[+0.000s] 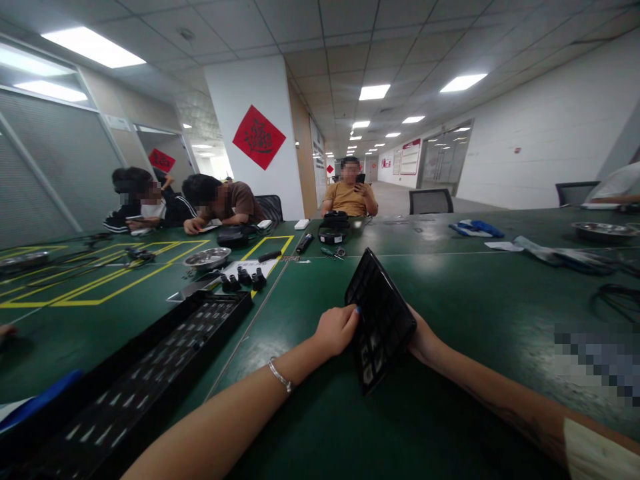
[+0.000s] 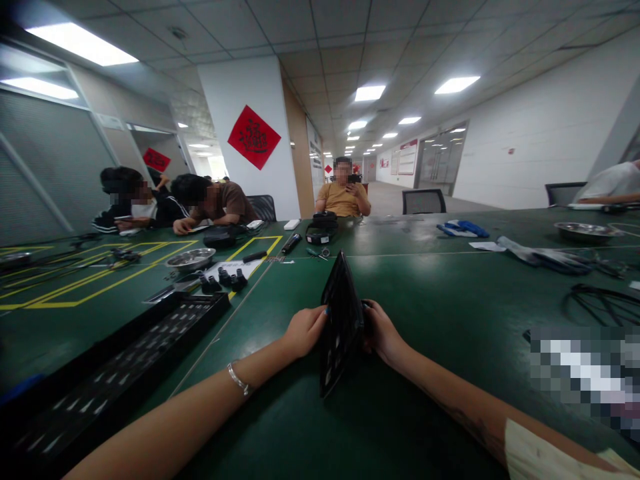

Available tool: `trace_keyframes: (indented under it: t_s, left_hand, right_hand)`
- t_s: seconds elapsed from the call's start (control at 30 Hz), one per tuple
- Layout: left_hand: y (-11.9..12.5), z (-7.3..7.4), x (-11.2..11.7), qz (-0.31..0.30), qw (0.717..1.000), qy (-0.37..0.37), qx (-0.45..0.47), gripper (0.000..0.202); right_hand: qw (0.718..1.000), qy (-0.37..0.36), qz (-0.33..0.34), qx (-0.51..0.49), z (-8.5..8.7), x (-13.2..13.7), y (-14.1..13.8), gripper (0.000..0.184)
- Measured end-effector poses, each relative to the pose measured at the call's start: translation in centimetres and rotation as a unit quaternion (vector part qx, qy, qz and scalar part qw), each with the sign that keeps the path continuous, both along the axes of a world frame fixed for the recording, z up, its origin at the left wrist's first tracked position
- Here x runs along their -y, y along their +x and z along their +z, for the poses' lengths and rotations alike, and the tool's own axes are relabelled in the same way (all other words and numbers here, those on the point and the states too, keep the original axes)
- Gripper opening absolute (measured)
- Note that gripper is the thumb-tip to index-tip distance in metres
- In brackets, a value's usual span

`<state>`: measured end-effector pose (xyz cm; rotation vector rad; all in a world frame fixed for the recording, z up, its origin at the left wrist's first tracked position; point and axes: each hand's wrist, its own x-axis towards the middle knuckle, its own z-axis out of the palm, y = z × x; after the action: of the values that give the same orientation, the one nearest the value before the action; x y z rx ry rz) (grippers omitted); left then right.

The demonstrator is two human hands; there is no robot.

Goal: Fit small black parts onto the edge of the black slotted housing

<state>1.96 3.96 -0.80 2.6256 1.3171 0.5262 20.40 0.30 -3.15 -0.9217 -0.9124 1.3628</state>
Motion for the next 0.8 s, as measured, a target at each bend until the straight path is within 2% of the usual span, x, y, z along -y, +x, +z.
trace_keyframes:
  t_s: [0.13, 0.37, 0.53, 0.8]
  left_hand:
    - [0.12, 0.31, 0.22, 0.013, 1.000, -0.015, 0.001, 0.048]
    - [-0.04, -0.27, -0.19, -0.002, 1.000, 0.001, 0.006, 0.042]
    - [-0.04, -0.52, -0.36, 0.008, 1.000, -0.008, 0.013, 0.051]
    - [0.07, -0.25, -0.14, 0.006, 1.000, -0.008, 0.022, 0.049]
  right_hand:
    - [1.000, 0.005, -0.001, 0.007, 0.09, 0.06, 0.05, 0.032]
    - [1.000, 0.000, -0.005, 0.004, -0.50, -0.46, 0.14, 0.031]
    - [1.000, -0.007, -0.004, 0.012, -0.15, -0.22, 0.09, 0.033]
    - [1.000, -0.002, -0.006, 0.009, -0.27, -0.35, 0.22, 0.033]
